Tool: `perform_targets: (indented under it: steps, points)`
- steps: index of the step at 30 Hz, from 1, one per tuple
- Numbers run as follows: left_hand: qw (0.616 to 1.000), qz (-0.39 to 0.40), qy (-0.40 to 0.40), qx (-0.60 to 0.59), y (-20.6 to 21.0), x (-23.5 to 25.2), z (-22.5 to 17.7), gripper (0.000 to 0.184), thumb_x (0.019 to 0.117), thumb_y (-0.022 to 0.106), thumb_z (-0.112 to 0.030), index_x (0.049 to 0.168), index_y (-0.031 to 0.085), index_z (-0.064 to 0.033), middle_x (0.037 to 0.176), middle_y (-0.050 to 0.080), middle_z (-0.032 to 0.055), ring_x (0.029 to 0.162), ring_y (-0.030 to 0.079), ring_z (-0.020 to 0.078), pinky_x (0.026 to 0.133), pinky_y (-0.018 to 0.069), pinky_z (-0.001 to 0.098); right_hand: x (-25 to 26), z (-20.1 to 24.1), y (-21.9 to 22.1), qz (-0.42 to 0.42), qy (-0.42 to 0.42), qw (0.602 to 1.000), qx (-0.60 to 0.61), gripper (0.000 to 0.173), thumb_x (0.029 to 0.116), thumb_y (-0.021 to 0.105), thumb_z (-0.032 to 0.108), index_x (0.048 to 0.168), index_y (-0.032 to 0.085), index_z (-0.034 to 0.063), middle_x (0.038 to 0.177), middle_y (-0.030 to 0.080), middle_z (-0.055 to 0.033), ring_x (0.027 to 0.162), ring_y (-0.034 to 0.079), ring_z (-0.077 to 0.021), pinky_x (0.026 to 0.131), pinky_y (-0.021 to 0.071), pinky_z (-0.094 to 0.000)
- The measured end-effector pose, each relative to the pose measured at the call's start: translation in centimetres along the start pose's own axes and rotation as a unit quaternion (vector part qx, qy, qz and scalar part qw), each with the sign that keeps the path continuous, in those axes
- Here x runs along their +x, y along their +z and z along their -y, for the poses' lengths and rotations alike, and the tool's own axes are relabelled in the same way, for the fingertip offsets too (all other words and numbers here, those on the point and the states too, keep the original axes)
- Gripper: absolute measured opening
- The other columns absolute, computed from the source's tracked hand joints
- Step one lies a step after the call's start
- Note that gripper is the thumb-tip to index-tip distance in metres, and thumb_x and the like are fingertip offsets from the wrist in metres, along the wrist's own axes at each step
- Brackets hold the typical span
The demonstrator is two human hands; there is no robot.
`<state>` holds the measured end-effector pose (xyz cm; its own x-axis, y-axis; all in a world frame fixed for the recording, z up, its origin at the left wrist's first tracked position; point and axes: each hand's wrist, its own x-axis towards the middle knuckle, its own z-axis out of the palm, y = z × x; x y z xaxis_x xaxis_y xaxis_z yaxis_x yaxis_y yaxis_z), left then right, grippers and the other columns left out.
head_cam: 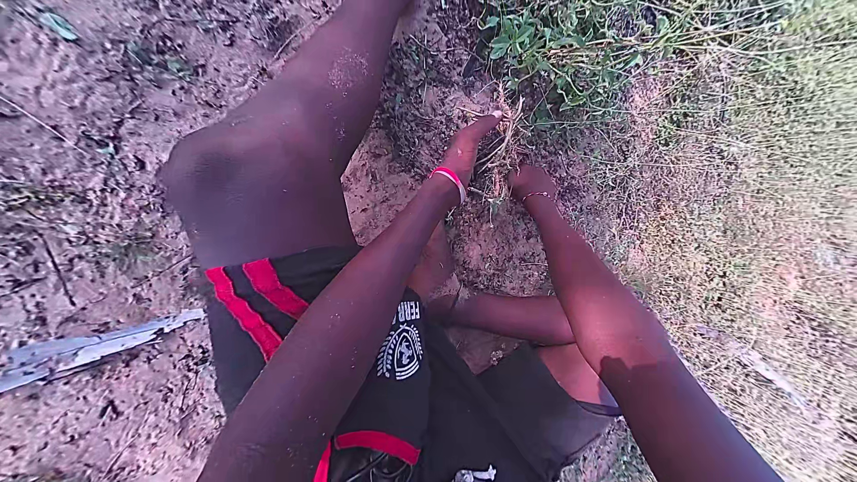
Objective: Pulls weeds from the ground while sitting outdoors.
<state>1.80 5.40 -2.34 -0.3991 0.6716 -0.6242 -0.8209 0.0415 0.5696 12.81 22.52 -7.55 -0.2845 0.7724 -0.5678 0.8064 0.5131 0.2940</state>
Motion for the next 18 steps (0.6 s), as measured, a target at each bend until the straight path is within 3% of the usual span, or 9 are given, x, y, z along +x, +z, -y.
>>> perform_targets:
  steps: [5,9,13,15,17,18]
  points:
    - [1.0,0.017,0.014,0.014,0.1,0.2,0.0,0.053,0.1068,0.048,-0.041,0.145,0.05,-0.0042,0.155,0.042,0.0159,0.146,0.036,0.0269,0.116,0.0316,0.0554,0.6,-0.2,0.7,-0.013,0.018,0.999,0.038,0.048,0.1069,0.044,0.04,0.126,0.067,0.0025,0.127,0.066,-0.0265,0.12,0.063,-0.0452,0.091,0.0488,-0.0674]
    - [1.0,0.004,-0.007,0.003,0.2,0.5,-0.5,0.059,0.1042,0.051,-0.046,0.146,0.048,-0.0056,0.154,0.043,0.0168,0.145,0.038,0.0285,0.114,0.034,0.0574,-0.4,0.6,1.3,-0.033,0.03,0.997,0.064,0.05,0.1077,0.044,0.042,0.129,0.066,0.0024,0.131,0.065,-0.0271,0.122,0.062,-0.0456,0.094,0.048,-0.0672]
    - [1.0,0.016,-0.016,-0.012,0.6,0.7,0.6,0.054,0.1052,0.05,-0.042,0.146,0.049,-0.0069,0.151,0.046,0.017,0.14,0.042,0.0283,0.111,0.0374,0.0548,-2.2,-0.6,2.2,-0.04,0.043,0.993,0.1,0.05,0.1077,0.047,0.044,0.132,0.065,0.0037,0.13,0.065,-0.0276,0.122,0.062,-0.0459,0.097,0.0479,-0.0652]
    - [1.0,0.009,-0.003,-0.003,0.3,0.8,0.4,0.053,0.1063,0.051,-0.037,0.147,0.048,-0.0036,0.152,0.046,0.0205,0.14,0.043,0.0316,0.112,0.0366,0.055,-2.7,-0.2,0.8,-0.017,0.011,0.998,0.062,0.051,0.1089,0.043,0.04,0.14,0.059,0.0023,0.135,0.062,-0.0284,0.126,0.06,-0.0456,0.102,0.0468,-0.0638]
    - [1.0,-0.004,0.008,0.008,0.0,0.1,-0.4,0.052,0.1079,0.049,-0.03,0.149,0.045,0.0011,0.155,0.043,0.0225,0.144,0.04,0.032,0.117,0.0327,0.0527,-2.2,-0.3,0.2,0.006,-0.028,1.0,0.002,0.052,0.1064,0.049,0.034,0.145,0.053,-0.0008,0.142,0.056,-0.0314,0.128,0.058,-0.0487,0.101,0.0472,-0.065]
    - [1.0,-0.018,0.017,0.013,0.0,-0.1,-0.4,0.05,0.1073,0.05,-0.029,0.146,0.047,0.0025,0.151,0.046,0.0232,0.14,0.044,0.0315,0.114,0.0355,0.0514,-1.5,-0.4,0.5,0.007,-0.044,0.999,-0.009,0.054,0.1042,0.053,0.034,0.146,0.052,-0.0011,0.144,0.054,-0.0321,0.128,0.057,-0.0502,0.1,0.0479,-0.0664]
